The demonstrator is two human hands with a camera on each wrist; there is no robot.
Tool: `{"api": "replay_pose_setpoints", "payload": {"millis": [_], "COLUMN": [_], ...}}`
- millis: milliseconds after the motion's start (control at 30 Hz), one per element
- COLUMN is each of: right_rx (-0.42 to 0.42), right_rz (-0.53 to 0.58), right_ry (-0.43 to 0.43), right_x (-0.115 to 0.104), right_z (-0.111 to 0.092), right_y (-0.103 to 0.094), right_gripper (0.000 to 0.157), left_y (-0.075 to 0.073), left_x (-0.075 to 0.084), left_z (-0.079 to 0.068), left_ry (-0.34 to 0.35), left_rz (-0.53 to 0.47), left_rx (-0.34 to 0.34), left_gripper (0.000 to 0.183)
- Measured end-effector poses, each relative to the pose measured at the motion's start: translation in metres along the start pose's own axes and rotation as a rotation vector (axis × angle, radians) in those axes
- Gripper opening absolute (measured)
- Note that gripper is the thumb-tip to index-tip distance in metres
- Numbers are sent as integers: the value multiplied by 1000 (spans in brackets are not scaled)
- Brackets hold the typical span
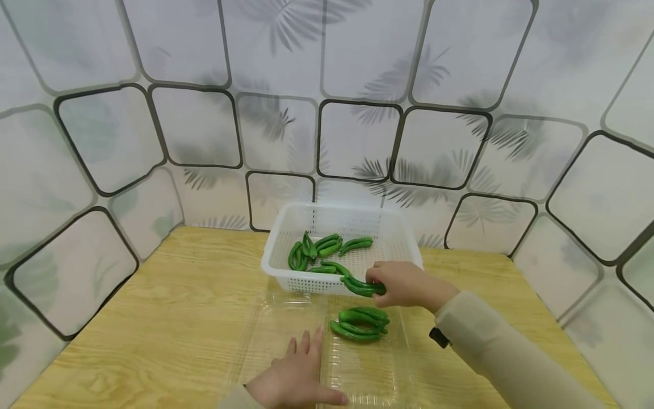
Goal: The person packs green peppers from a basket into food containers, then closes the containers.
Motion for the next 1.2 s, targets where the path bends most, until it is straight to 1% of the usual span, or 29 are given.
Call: {"api": "replay_pose_setpoints", "payload": {"millis": [333,533,933,1100,1200], "right_rx": [1,-18,-33,-66,-73], "right_rz": [1,13,44,45,34], "right_ry": [-2,-6,-33,-28,-33], "right_x": [-6,-10,-15,-21,-25], "right_z": [-7,-10,-15,-17,-19], "right_y": [2,6,18,27,34], "right_gripper": [11,12,11,15,17], "left_y": [-2,-3,-3,-2,-3], "left_x": [2,4,4,4,4], "left_z": [-2,-3,-4,-4,-4], "left_ry": [16,29,38,47,52], "left_rz": [6,17,1,0,4], "left_rx": [15,33,18,19,32], "left_gripper": [119,120,118,117,118]}}
Point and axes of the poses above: each hand's wrist, its own z-axis towards the middle knuckle, its own y-axis out of the palm, x = y × z, the point moved 5 cm from there along z, towards the middle knuckle, and after that the axes turned 12 degrees about y, right-handed, at the moved point
